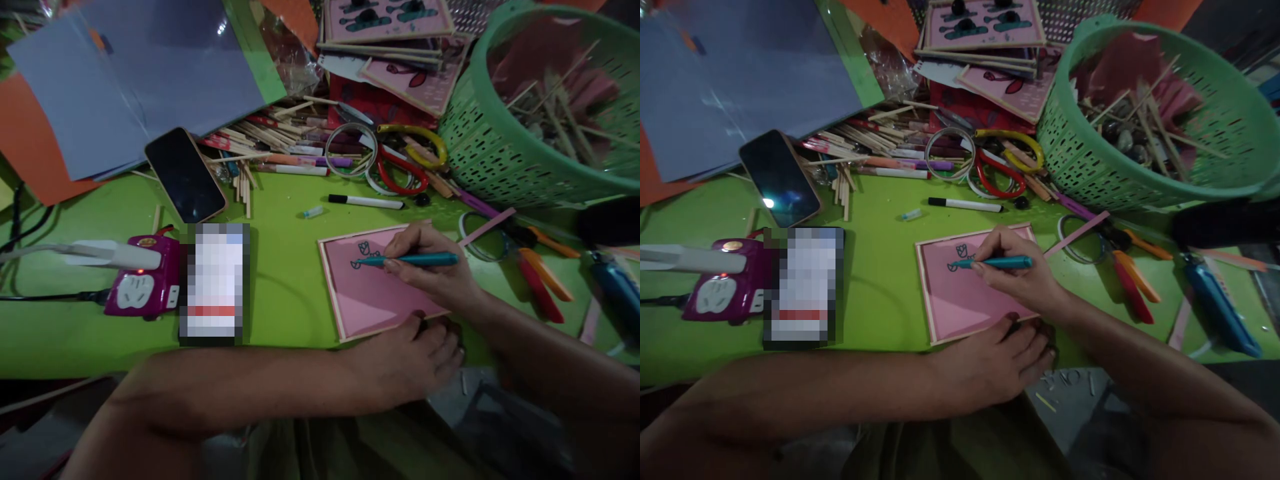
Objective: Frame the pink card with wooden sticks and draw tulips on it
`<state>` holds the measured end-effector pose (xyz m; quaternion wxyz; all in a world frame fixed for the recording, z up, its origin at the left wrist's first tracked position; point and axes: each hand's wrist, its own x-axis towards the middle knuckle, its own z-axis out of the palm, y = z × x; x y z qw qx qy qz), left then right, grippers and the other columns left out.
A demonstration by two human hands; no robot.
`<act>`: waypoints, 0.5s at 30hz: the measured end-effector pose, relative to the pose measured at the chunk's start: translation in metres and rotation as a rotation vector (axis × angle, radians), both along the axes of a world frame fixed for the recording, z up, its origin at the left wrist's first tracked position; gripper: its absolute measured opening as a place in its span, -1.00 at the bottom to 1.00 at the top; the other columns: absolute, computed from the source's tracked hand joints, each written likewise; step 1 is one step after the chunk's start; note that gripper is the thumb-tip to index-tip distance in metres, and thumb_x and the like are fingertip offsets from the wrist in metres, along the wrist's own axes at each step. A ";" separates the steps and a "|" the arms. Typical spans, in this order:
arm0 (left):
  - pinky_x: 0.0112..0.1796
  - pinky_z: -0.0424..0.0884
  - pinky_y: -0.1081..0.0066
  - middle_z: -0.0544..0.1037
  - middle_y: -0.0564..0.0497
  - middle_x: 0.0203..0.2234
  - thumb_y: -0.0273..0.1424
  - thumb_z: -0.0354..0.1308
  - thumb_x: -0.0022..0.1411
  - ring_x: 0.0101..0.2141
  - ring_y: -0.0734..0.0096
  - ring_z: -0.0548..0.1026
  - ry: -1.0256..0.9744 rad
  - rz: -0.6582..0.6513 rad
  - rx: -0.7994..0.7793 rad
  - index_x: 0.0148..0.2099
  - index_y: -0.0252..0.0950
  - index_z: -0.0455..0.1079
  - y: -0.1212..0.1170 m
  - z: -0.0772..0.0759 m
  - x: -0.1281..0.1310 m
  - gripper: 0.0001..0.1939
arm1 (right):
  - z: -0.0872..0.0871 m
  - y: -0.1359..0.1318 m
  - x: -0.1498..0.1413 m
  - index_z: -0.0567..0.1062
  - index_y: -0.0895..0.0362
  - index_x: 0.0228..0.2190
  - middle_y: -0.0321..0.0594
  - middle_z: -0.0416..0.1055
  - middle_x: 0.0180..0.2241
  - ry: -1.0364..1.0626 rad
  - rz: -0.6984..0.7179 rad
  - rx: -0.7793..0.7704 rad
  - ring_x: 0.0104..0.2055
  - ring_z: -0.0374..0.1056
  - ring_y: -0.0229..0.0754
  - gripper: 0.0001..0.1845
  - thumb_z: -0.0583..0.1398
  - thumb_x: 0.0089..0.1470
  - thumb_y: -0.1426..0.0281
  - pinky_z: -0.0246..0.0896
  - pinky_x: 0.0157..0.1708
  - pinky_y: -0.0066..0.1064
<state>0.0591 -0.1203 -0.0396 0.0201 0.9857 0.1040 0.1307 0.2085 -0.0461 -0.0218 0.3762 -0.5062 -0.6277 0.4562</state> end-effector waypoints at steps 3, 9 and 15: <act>0.21 0.28 0.08 0.44 -0.27 0.33 -0.50 -0.13 0.56 0.27 0.11 0.44 0.038 -0.014 -0.001 0.41 -0.33 0.36 0.001 0.003 -0.001 -0.51 | -0.001 0.001 0.001 0.48 -0.12 -0.40 -0.27 0.46 -0.47 -0.020 0.010 -0.011 -0.48 0.30 -0.09 -0.69 0.43 0.10 0.03 0.22 -0.54 -0.18; 0.21 0.33 0.10 0.45 -0.27 0.33 -0.51 -0.13 0.56 0.26 0.10 0.46 0.025 -0.017 0.019 0.41 -0.36 0.35 0.001 0.002 -0.001 -0.51 | 0.000 0.003 0.000 0.48 -0.05 -0.42 -0.32 0.48 -0.49 -0.034 0.015 0.016 -0.51 0.31 -0.17 -0.75 0.45 0.07 0.21 0.23 -0.55 -0.26; 0.20 0.33 0.10 0.48 -0.26 0.30 -0.51 -0.13 0.56 0.24 0.12 0.48 -0.014 0.001 0.014 0.38 -0.35 0.39 0.000 -0.001 0.000 -0.52 | 0.001 0.003 0.000 0.49 -0.04 -0.42 -0.31 0.49 -0.48 -0.038 0.024 0.023 -0.48 0.33 -0.18 -0.76 0.45 0.06 0.25 0.25 -0.52 -0.28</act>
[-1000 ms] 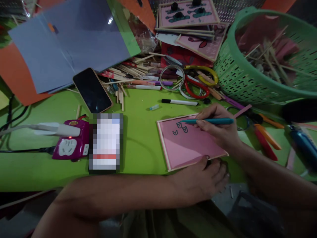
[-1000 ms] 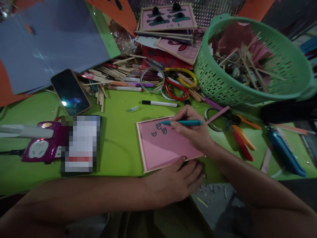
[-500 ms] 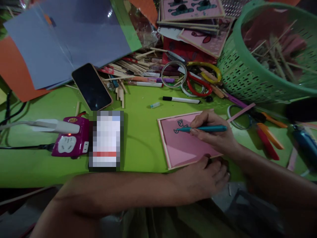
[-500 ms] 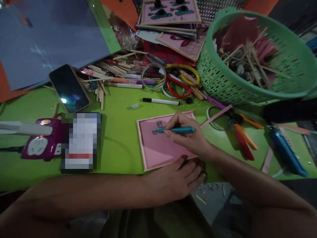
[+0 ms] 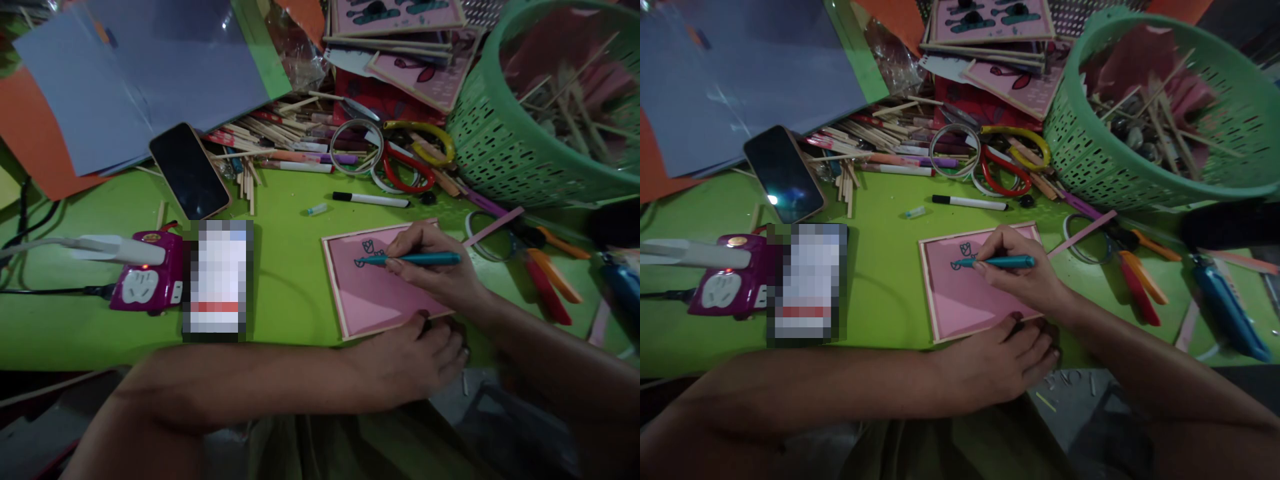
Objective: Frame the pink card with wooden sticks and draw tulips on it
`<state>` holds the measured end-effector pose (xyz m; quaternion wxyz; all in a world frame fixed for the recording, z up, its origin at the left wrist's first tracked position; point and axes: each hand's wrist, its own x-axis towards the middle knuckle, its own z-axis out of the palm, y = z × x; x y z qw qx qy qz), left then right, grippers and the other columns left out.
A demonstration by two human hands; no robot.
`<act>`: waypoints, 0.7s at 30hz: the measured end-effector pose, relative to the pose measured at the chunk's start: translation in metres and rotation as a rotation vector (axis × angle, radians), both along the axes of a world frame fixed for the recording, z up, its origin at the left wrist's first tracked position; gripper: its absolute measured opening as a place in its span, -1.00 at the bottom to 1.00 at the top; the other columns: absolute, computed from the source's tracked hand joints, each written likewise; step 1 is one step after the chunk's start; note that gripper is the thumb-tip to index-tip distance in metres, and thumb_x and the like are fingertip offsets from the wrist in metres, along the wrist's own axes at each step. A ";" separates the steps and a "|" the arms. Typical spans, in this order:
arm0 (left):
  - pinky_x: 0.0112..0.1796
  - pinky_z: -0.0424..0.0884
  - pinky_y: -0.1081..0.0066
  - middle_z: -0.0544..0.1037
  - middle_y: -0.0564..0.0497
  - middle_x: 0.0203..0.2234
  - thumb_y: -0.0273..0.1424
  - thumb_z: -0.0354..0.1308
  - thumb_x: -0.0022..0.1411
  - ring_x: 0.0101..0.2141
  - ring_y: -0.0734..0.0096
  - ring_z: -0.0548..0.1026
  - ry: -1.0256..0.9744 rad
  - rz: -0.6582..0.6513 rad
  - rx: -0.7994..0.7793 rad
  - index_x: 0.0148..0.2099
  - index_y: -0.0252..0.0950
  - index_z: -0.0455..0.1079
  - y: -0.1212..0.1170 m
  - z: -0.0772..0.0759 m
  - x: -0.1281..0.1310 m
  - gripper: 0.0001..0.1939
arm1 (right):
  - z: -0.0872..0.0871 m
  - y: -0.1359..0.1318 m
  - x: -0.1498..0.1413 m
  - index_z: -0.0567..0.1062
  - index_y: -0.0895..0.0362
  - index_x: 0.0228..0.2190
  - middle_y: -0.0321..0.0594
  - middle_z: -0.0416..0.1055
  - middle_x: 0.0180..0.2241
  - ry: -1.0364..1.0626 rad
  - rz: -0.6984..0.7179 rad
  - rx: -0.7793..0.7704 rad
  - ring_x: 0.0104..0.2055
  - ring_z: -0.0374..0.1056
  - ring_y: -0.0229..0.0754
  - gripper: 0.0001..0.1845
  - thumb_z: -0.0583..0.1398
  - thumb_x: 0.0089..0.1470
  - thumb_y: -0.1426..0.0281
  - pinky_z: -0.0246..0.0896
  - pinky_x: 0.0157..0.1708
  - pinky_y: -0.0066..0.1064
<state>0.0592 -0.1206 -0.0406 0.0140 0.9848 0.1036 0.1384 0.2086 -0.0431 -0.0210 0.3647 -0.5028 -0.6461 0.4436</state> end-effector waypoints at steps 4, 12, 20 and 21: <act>0.20 0.32 0.11 0.48 -0.23 0.30 -0.52 -0.15 0.56 0.24 0.14 0.47 0.010 0.004 -0.007 0.38 -0.32 0.40 0.000 0.001 0.000 -0.51 | 0.000 0.000 0.000 0.49 -0.04 -0.43 -0.30 0.48 -0.48 0.001 -0.006 -0.010 -0.48 0.33 -0.16 -0.72 0.46 0.06 0.17 0.24 -0.53 -0.27; 0.20 0.31 0.09 0.46 -0.27 0.31 -0.49 -0.11 0.56 0.25 0.11 0.45 0.020 -0.008 0.006 0.40 -0.34 0.37 0.000 0.000 0.000 -0.52 | -0.001 0.000 0.000 0.50 -0.07 -0.41 -0.31 0.48 -0.47 0.016 -0.013 -0.032 -0.48 0.33 -0.15 -0.72 0.47 0.06 0.15 0.24 -0.52 -0.26; 0.19 0.30 0.10 0.47 -0.26 0.30 -0.49 -0.10 0.55 0.23 0.11 0.46 -0.002 0.004 0.000 0.38 -0.32 0.40 0.000 0.001 -0.001 -0.52 | 0.000 0.000 -0.001 0.49 -0.07 -0.42 -0.30 0.49 -0.48 0.019 -0.023 -0.028 -0.48 0.33 -0.14 -0.72 0.46 0.07 0.15 0.23 -0.52 -0.25; 0.20 0.29 0.09 0.47 -0.26 0.30 -0.50 -0.11 0.55 0.23 0.11 0.46 -0.004 0.009 -0.002 0.38 -0.32 0.40 0.000 0.000 -0.001 -0.52 | 0.000 0.000 -0.001 0.49 -0.07 -0.42 -0.30 0.49 -0.48 0.023 -0.023 -0.028 -0.48 0.33 -0.14 -0.72 0.46 0.07 0.15 0.24 -0.52 -0.25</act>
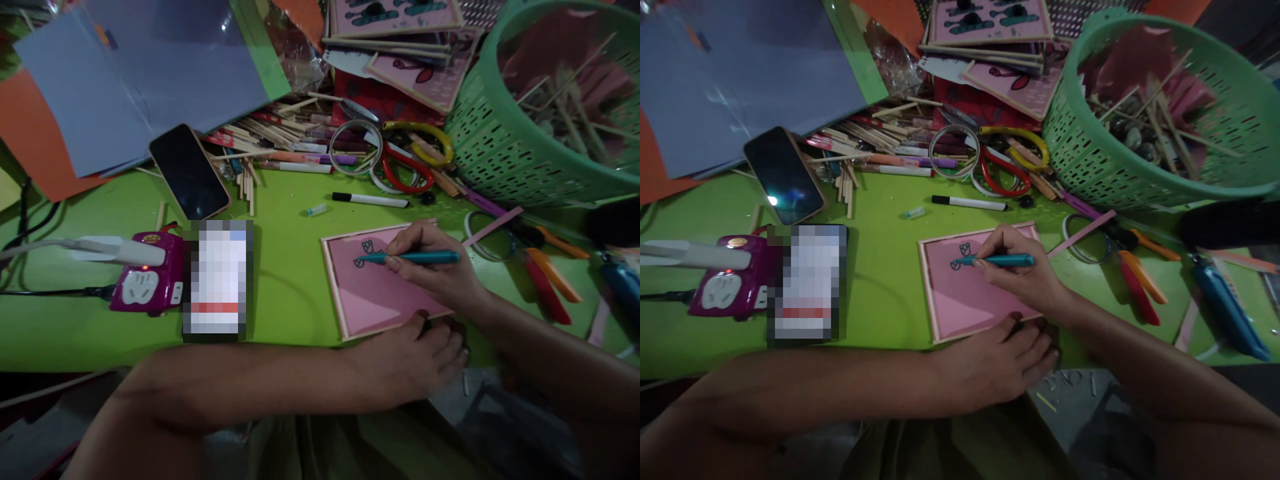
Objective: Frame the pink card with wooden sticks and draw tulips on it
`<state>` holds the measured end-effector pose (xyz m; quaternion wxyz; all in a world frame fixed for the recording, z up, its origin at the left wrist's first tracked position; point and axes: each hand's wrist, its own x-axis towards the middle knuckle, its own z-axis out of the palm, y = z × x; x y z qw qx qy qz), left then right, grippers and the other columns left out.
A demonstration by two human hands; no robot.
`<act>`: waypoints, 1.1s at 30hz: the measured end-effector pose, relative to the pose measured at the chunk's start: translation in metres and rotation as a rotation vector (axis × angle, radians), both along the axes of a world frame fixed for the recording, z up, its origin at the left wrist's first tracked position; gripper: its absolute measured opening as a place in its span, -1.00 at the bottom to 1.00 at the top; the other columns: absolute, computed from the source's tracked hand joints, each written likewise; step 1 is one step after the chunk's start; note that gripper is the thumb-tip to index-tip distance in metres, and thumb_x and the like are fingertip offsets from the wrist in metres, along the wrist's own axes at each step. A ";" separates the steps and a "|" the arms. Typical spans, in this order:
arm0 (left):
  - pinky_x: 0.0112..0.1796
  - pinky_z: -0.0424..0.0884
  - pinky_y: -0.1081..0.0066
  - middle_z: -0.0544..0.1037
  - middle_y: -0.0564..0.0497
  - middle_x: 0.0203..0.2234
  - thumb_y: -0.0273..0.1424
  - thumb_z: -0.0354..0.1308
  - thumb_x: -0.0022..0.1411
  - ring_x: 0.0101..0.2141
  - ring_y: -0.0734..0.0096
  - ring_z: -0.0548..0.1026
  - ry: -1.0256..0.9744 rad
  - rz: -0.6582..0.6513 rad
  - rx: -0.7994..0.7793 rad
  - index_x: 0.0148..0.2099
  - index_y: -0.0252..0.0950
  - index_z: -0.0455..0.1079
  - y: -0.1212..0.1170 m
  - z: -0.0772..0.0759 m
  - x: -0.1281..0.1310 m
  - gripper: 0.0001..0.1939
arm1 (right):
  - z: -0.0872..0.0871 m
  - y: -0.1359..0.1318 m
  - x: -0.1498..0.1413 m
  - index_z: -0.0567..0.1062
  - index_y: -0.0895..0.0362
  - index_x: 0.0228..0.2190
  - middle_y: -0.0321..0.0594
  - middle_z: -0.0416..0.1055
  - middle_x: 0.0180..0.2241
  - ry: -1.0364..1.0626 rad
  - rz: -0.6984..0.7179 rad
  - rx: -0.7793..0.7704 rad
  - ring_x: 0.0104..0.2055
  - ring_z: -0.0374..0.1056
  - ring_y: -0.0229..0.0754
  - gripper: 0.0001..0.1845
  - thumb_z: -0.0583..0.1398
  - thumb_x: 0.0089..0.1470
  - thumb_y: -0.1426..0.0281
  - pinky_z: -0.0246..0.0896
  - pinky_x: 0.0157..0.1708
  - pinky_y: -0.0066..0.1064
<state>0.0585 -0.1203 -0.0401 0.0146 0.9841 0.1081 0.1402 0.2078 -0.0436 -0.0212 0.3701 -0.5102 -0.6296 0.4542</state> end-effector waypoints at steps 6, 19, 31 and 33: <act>0.20 0.29 0.09 0.46 -0.26 0.31 -0.51 -0.13 0.56 0.24 0.11 0.45 0.006 -0.003 0.006 0.38 -0.32 0.40 -0.001 -0.001 0.000 -0.51 | 0.000 0.000 -0.001 0.49 -0.06 -0.43 -0.30 0.49 -0.48 -0.015 -0.011 0.015 -0.48 0.35 -0.14 -0.72 0.47 0.06 0.17 0.27 -0.52 -0.24; 0.19 0.31 0.09 0.48 -0.25 0.30 -0.52 -0.12 0.55 0.22 0.13 0.48 -0.005 -0.011 -0.004 0.36 -0.34 0.41 0.001 0.001 0.000 -0.52 | -0.001 0.000 -0.001 0.45 -0.04 -0.43 -0.30 0.45 -0.49 -0.019 -0.019 0.037 -0.50 0.31 -0.17 -0.69 0.45 0.09 0.16 0.24 -0.55 -0.27; 0.17 0.32 0.11 0.53 -0.21 0.26 -0.54 -0.13 0.55 0.19 0.15 0.51 -0.049 0.022 0.000 0.33 -0.31 0.46 -0.001 -0.003 0.002 -0.52 | -0.005 -0.001 0.002 0.46 -0.02 -0.43 -0.32 0.44 -0.49 0.024 -0.009 0.025 -0.50 0.28 -0.20 -0.75 0.44 0.08 0.28 0.17 -0.54 -0.30; 0.18 0.31 0.09 0.52 -0.23 0.27 -0.53 -0.12 0.55 0.20 0.13 0.50 -0.037 0.015 0.002 0.35 -0.33 0.44 -0.002 -0.003 0.002 -0.52 | -0.005 -0.001 0.003 0.47 -0.02 -0.41 -0.32 0.46 -0.47 0.038 -0.021 0.034 -0.50 0.29 -0.20 -0.76 0.44 0.09 0.26 0.19 -0.54 -0.31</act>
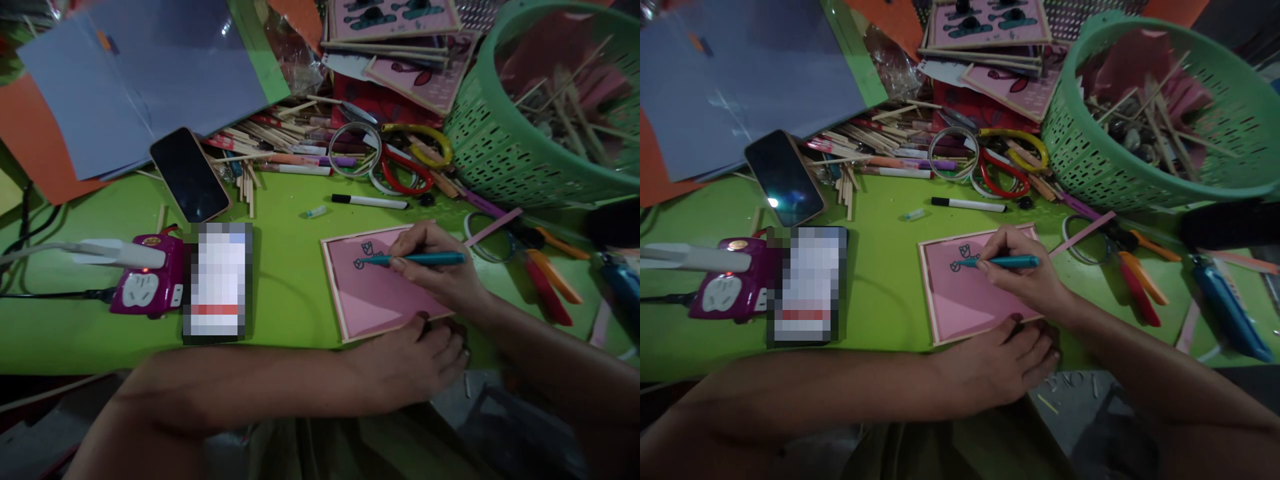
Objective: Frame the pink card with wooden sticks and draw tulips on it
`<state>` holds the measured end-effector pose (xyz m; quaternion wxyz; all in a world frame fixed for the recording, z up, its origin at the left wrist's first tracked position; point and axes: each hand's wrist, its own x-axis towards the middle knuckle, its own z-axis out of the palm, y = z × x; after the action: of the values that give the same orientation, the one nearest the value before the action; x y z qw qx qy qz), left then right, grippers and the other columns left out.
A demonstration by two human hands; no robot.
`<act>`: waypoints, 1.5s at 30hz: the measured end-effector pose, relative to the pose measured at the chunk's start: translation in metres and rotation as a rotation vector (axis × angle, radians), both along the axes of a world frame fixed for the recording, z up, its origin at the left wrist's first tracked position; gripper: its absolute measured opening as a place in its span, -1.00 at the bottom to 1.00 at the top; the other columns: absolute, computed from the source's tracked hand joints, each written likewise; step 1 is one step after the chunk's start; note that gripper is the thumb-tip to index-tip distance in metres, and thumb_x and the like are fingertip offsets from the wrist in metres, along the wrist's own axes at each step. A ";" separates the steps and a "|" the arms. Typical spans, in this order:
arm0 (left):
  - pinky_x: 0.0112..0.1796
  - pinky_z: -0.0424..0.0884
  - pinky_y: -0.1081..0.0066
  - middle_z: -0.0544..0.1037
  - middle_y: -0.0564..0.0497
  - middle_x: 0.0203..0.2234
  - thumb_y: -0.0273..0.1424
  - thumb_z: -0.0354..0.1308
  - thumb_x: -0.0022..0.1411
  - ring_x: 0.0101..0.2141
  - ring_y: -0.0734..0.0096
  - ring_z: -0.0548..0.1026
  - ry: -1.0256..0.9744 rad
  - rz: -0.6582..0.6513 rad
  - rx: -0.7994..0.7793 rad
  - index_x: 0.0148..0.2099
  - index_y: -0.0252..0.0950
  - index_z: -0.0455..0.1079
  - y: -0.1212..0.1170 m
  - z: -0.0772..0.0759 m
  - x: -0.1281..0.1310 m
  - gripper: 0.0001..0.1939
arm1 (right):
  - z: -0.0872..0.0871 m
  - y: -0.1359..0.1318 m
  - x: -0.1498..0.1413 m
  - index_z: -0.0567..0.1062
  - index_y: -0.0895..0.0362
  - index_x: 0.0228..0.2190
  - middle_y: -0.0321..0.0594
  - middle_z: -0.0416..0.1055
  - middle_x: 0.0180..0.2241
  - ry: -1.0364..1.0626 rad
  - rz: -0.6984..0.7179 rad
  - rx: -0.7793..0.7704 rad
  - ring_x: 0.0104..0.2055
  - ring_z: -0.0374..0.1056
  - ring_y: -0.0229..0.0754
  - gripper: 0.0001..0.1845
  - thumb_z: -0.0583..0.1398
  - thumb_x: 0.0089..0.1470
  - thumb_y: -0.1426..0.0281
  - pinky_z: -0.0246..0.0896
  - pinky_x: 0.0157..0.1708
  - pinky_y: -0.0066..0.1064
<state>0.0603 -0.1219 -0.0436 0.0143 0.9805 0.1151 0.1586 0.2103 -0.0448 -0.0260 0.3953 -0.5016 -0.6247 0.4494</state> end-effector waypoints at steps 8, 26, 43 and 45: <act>0.20 0.33 0.10 0.49 -0.26 0.29 -0.49 -0.11 0.56 0.22 0.13 0.48 0.051 -0.029 -0.001 0.38 -0.34 0.40 0.002 0.003 -0.001 -0.53 | 0.002 0.000 -0.002 0.46 -0.05 -0.40 -0.31 0.47 -0.47 0.013 -0.021 0.000 -0.48 0.32 -0.17 -0.72 0.45 0.10 0.18 0.24 -0.55 -0.29; 0.19 0.33 0.09 0.51 -0.26 0.28 -0.49 -0.06 0.55 0.21 0.13 0.49 0.013 -0.015 -0.002 0.35 -0.34 0.43 0.000 0.000 0.001 -0.55 | 0.004 0.001 -0.002 0.46 -0.05 -0.41 -0.31 0.47 -0.48 -0.064 0.000 -0.005 -0.49 0.31 -0.15 -0.74 0.44 0.09 0.23 0.24 -0.52 -0.26; 0.20 0.27 0.07 0.46 -0.28 0.30 -0.49 -0.11 0.56 0.23 0.10 0.46 0.075 -0.047 -0.003 0.39 -0.35 0.37 0.003 0.004 -0.001 -0.52 | 0.001 0.000 -0.002 0.45 -0.07 -0.43 -0.29 0.44 -0.49 -0.039 -0.037 -0.010 -0.50 0.26 -0.14 -0.71 0.44 0.09 0.15 0.18 -0.57 -0.23; 0.20 0.28 0.08 0.47 -0.27 0.30 -0.50 -0.12 0.56 0.23 0.11 0.47 0.067 -0.043 -0.004 0.38 -0.35 0.39 0.003 0.003 -0.001 -0.52 | 0.001 -0.001 -0.002 0.45 -0.07 -0.44 -0.28 0.44 -0.49 -0.040 -0.037 -0.007 -0.51 0.25 -0.14 -0.69 0.45 0.08 0.13 0.17 -0.58 -0.24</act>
<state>0.0594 -0.1190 -0.0402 0.0159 0.9875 0.0946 0.1251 0.2087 -0.0454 -0.0250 0.3893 -0.5233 -0.6215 0.4341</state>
